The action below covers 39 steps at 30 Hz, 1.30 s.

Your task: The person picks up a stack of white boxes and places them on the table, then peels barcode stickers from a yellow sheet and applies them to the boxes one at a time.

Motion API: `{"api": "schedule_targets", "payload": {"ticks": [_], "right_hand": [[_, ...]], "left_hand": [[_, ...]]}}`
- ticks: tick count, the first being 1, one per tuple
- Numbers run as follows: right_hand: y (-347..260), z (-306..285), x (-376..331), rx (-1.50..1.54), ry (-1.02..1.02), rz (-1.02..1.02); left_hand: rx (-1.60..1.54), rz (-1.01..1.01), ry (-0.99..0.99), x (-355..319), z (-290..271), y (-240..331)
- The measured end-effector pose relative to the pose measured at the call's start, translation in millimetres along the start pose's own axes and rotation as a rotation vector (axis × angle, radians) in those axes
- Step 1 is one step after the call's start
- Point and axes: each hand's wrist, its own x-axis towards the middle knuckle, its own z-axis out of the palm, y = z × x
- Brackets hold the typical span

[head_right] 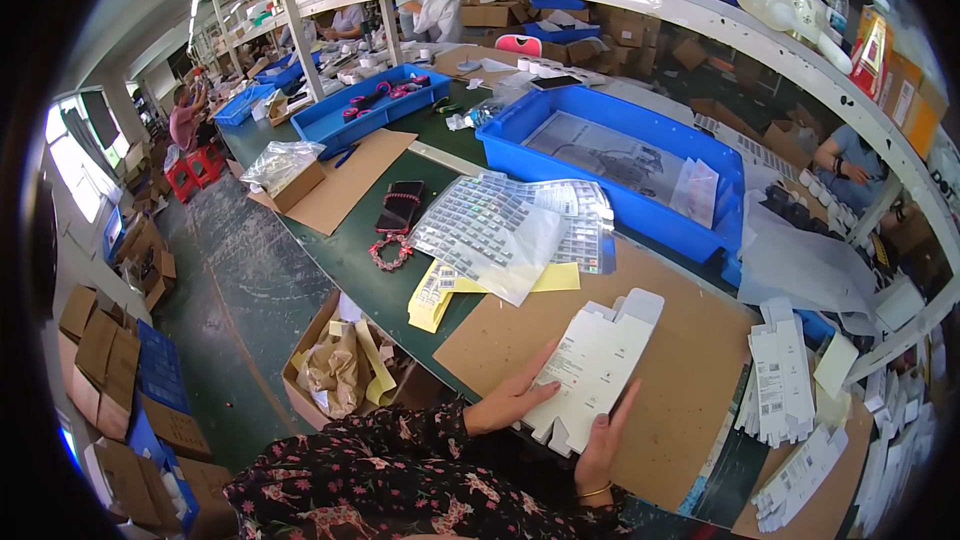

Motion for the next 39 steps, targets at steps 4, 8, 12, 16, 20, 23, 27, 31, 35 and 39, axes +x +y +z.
{"api": "schedule_targets", "payload": {"ticks": [4,8,12,16,20,23,27,31,35,39], "right_hand": [[-0.1,12.4,-7.1,0.071,-0.026,0.021],[2.1,16.3,-10.3,0.109,-0.004,0.027],[-6.0,13.9,-3.5,0.119,-0.011,0.029],[-10.9,5.7,-7.8,0.099,0.014,0.032],[-6.6,4.9,-13.1,-0.097,-0.009,0.007],[-6.7,-11.1,-4.6,-0.234,-0.015,0.017],[-34.3,-25.2,-3.0,-0.087,0.090,0.054],[-79.1,-41.9,10.6,-0.096,0.190,-0.005],[-130.1,-54.4,36.9,-0.221,0.408,-0.181],[-184.4,-72.1,70.6,-0.199,0.540,-0.288]], "left_hand": [[-0.066,-0.024,-0.044,-3.2,-3.5,1.0],[-0.113,-0.039,-0.050,-4.9,-5.9,0.5],[-0.136,-0.056,-0.047,-0.9,-10.1,-1.7],[-0.138,-0.071,-0.087,1.5,-5.1,-2.6],[-0.084,-0.032,-0.061,-12.2,-12.6,12.2],[-0.261,-0.011,-0.093,-3.8,-13.9,10.2],[-0.382,-0.039,-0.083,-4.3,-20.5,23.8],[-0.434,-0.002,-0.090,-2.5,-17.7,21.6],[-0.433,0.020,-0.068,-4.6,-19.0,10.7],[-0.498,0.047,-0.022,-6.1,-9.5,3.2]]}}
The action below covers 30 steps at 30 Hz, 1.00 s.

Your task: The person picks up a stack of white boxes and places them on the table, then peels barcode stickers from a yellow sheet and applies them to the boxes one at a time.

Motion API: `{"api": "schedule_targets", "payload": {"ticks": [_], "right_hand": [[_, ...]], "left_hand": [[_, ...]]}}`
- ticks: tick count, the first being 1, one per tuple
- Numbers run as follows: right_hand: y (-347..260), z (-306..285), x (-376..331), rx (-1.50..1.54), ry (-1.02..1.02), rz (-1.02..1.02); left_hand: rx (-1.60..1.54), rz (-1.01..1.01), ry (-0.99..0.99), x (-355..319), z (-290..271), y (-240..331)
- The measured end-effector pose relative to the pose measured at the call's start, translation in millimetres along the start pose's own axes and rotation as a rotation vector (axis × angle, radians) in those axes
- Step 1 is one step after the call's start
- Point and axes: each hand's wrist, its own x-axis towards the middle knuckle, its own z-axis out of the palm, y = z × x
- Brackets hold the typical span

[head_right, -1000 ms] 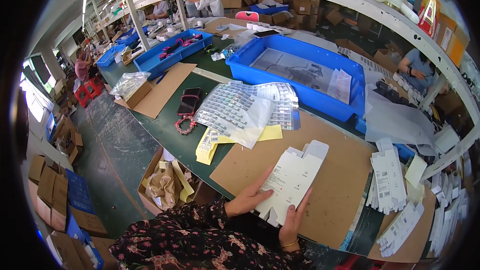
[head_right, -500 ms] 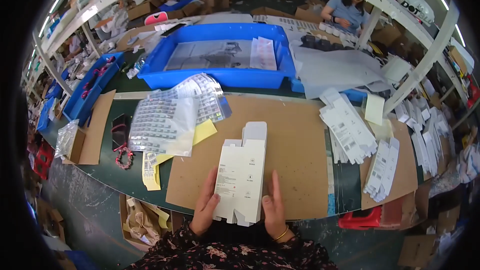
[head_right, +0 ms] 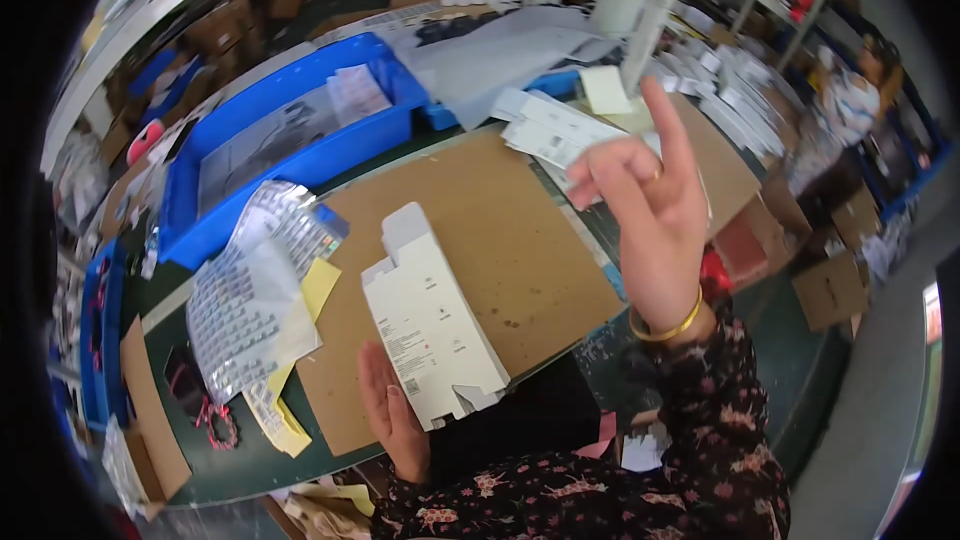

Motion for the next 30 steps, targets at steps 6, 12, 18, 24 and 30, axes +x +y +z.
{"api": "schedule_targets", "payload": {"ticks": [6,12,18,24,30], "right_hand": [[-25.5,-32.5,33.3,0.097,0.220,-0.128],[32.1,-11.9,-40.5,-0.090,-0.019,0.097],[122.3,16.4,-125.1,-0.165,-0.287,0.232],[148.0,39.2,-139.6,0.074,-0.385,0.408],[138.6,46.3,-135.5,0.172,-0.467,0.388]], "left_hand": [[-0.040,0.063,0.057,-1.8,-5.4,-8.0],[-0.004,-0.038,0.034,-17.0,-13.9,1.0],[0.010,-0.020,-0.010,-10.1,-9.2,0.6],[0.107,-0.032,-0.012,0.8,-6.7,10.1],[0.226,-0.072,-0.058,6.2,18.5,25.3]]}}
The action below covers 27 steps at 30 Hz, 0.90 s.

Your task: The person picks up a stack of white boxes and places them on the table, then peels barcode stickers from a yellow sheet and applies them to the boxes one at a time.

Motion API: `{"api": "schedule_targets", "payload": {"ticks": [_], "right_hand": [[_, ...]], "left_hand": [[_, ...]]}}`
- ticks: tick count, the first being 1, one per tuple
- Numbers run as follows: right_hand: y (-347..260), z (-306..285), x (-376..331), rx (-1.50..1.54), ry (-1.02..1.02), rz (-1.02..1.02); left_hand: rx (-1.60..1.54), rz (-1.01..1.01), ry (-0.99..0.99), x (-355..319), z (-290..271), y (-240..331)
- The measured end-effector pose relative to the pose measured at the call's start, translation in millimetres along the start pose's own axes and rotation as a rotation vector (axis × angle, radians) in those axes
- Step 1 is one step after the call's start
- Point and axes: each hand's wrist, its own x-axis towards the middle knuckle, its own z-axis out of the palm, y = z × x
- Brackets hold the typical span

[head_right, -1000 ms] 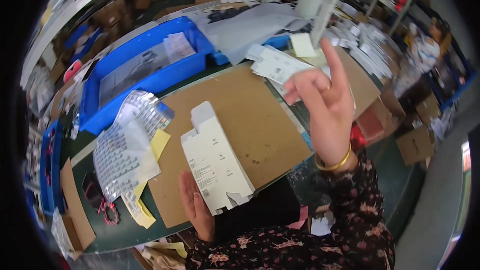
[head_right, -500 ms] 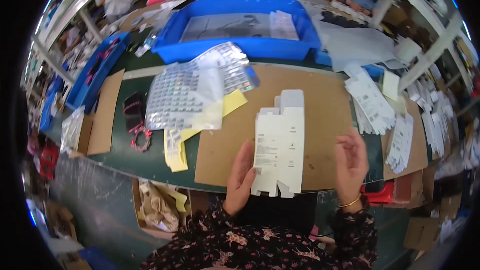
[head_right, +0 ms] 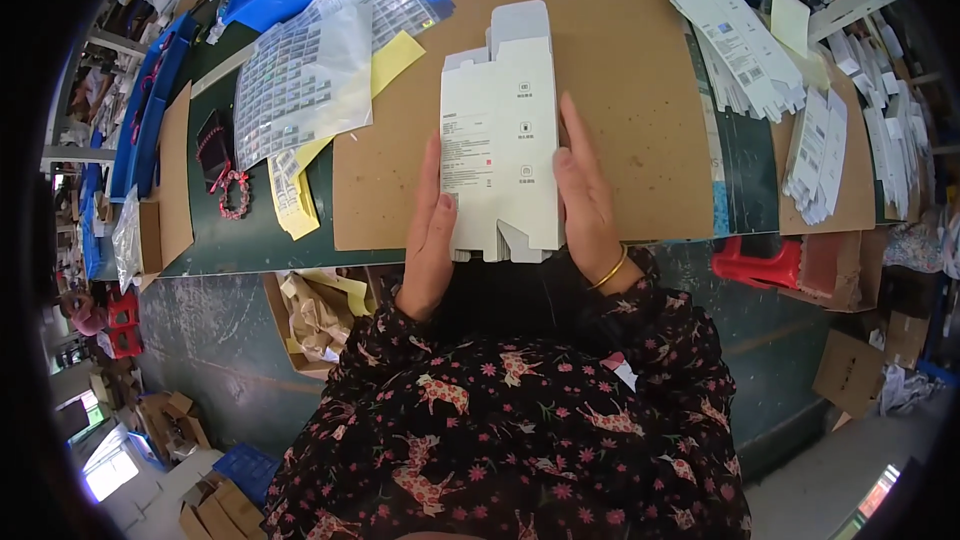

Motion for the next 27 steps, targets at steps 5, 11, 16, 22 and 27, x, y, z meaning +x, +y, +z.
{"api": "schedule_targets", "payload": {"ticks": [5,11,16,22,27], "right_hand": [[-2.6,15.4,2.3,0.103,-0.008,0.062],[1.4,13.4,4.2,0.121,0.008,0.065],[20.6,-26.4,-0.6,0.076,0.131,0.007],[32.1,-42.0,-14.8,-0.081,0.288,0.058],[41.3,-41.1,-13.7,-0.036,0.300,0.084]], "left_hand": [[0.181,0.030,-0.005,-1.1,0.1,-10.6],[0.300,0.037,0.033,-3.2,-12.1,-9.4],[0.760,0.094,0.123,-15.6,-80.9,33.3],[1.287,0.082,0.450,-30.7,-184.7,65.9],[1.340,-0.131,0.450,-29.8,-220.7,66.3]]}}
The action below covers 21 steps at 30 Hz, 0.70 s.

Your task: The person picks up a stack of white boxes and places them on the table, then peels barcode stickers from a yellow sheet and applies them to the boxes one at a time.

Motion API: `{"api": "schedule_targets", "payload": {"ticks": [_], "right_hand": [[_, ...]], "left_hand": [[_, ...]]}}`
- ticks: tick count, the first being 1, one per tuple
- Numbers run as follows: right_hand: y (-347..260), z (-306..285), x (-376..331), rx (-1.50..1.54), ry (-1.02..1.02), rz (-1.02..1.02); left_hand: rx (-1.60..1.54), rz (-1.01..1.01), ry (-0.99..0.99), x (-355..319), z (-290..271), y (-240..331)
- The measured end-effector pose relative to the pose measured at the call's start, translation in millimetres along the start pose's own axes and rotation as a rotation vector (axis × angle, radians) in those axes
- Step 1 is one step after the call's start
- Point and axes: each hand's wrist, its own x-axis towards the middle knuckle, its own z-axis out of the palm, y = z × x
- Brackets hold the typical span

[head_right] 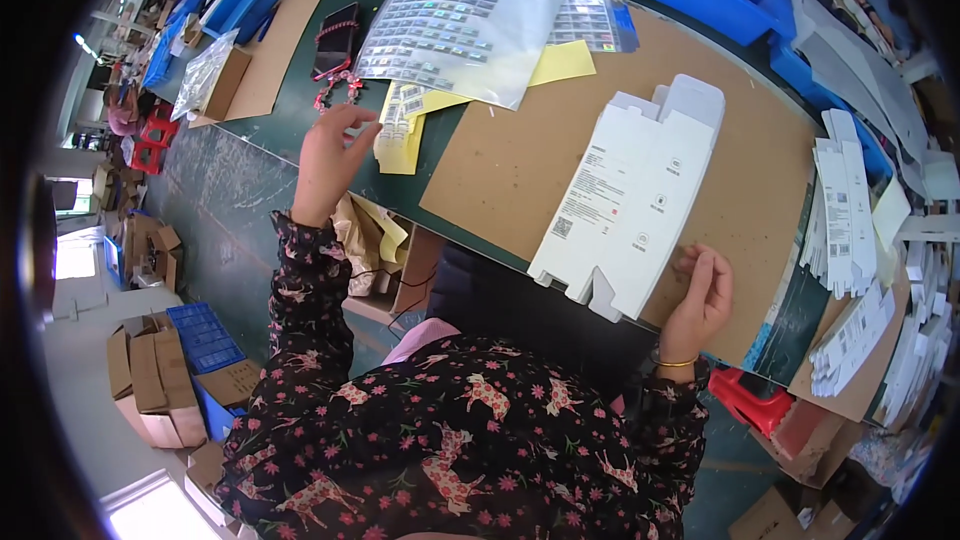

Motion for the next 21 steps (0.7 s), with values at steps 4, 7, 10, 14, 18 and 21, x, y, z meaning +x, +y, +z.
{"api": "schedule_targets", "payload": {"ticks": [4,7,10,14,18,21], "right_hand": [[-1.1,7.2,3.4,-0.023,-0.011,-0.040],[-7.6,10.9,1.1,-0.036,-0.006,-0.011],[7.7,0.1,0.8,-0.065,0.014,-0.044],[0.6,3.7,-6.3,-0.037,0.003,-0.043],[-1.7,6.4,-5.5,0.018,-0.029,-0.023],[0.8,5.7,-4.3,0.022,-0.040,-0.048]], "left_hand": [[-0.067,0.088,0.059,14.0,16.6,0.3],[-0.044,0.189,0.155,27.0,21.5,12.0],[0.026,0.232,0.166,35.7,49.2,3.4],[0.055,0.222,0.141,29.1,46.6,16.7],[0.073,0.181,0.151,33.5,46.8,15.3],[-0.052,0.132,0.098,39.8,49.7,4.1]]}}
